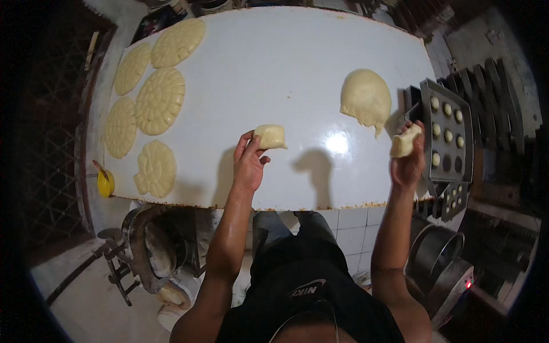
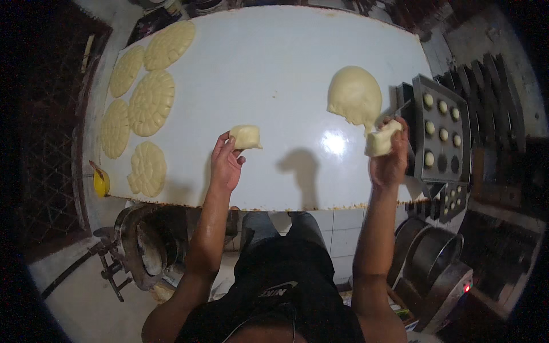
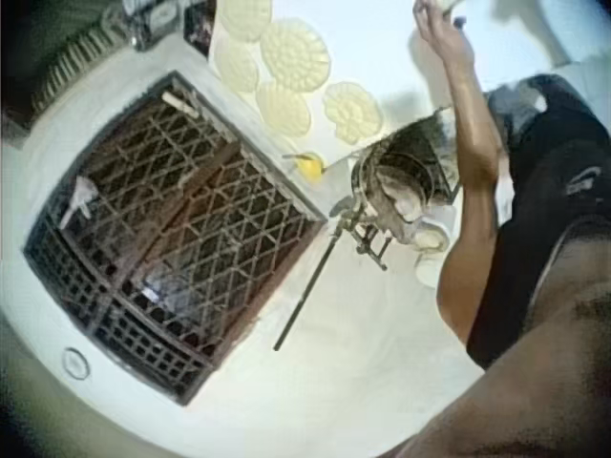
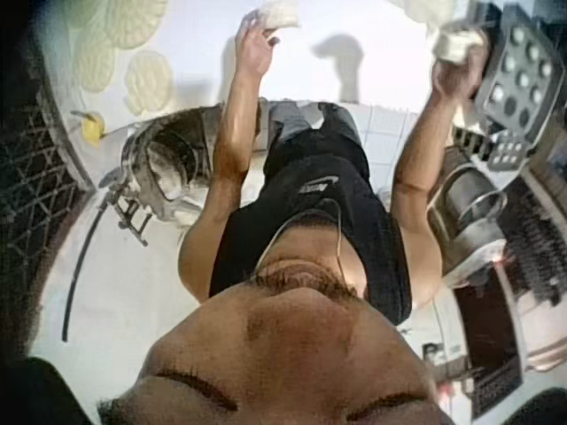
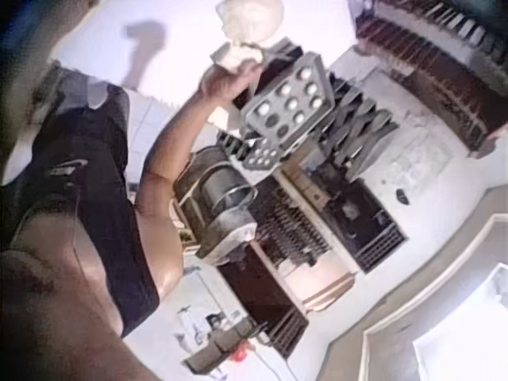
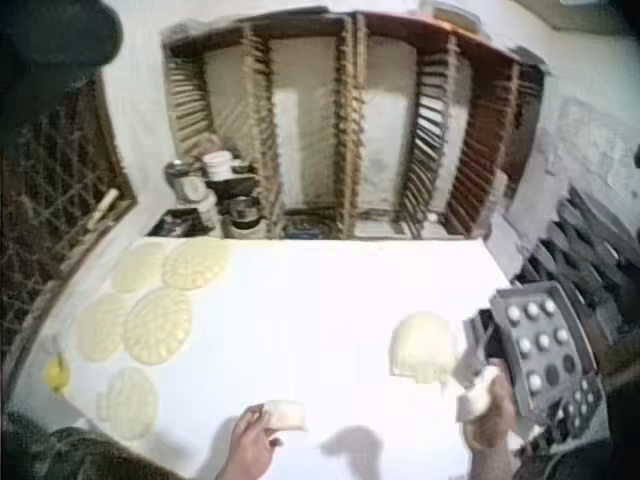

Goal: The person portions and shapes pieces of dough by hand, rolling small portions into rounds and placing them onto metal baking trays.

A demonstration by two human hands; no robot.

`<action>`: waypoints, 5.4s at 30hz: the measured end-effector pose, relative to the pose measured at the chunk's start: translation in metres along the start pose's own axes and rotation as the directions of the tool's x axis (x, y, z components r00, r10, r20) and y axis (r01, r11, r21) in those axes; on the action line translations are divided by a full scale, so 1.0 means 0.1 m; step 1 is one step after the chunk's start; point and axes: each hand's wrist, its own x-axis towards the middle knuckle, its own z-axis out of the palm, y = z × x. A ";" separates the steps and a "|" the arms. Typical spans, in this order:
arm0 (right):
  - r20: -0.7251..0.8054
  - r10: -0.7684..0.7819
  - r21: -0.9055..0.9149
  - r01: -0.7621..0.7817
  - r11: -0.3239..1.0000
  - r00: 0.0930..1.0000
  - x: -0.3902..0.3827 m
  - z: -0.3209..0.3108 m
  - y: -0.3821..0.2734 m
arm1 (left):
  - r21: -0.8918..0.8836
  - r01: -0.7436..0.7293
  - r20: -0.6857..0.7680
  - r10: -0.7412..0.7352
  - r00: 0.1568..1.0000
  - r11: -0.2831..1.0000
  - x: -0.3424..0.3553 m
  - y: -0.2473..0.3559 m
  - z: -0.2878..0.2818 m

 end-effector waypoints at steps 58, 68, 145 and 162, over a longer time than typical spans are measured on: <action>0.325 0.074 -0.918 0.334 -0.216 0.943 -0.56 -2.30 1.38 | 0.969 -0.199 0.247 0.520 0.818 -0.147 0.78 -1.57 -1.12; 0.345 0.062 -0.918 0.351 -0.186 0.936 -0.36 -2.16 1.39 | 0.995 -0.086 0.084 0.797 0.598 -0.040 0.78 -1.75 -0.60; 0.129 -0.061 -0.983 0.136 0.122 0.990 -1.87 -1.52 1.85 | 0.840 -0.543 0.518 0.305 0.799 -0.004 -0.37 -1.97 -1.05; -0.137 -0.467 -0.987 -0.160 -0.011 0.874 0.55 -3.42 -2.66 | 0.703 0.071 0.182 -0.275 0.944 0.708 -0.19 -1.99 2.58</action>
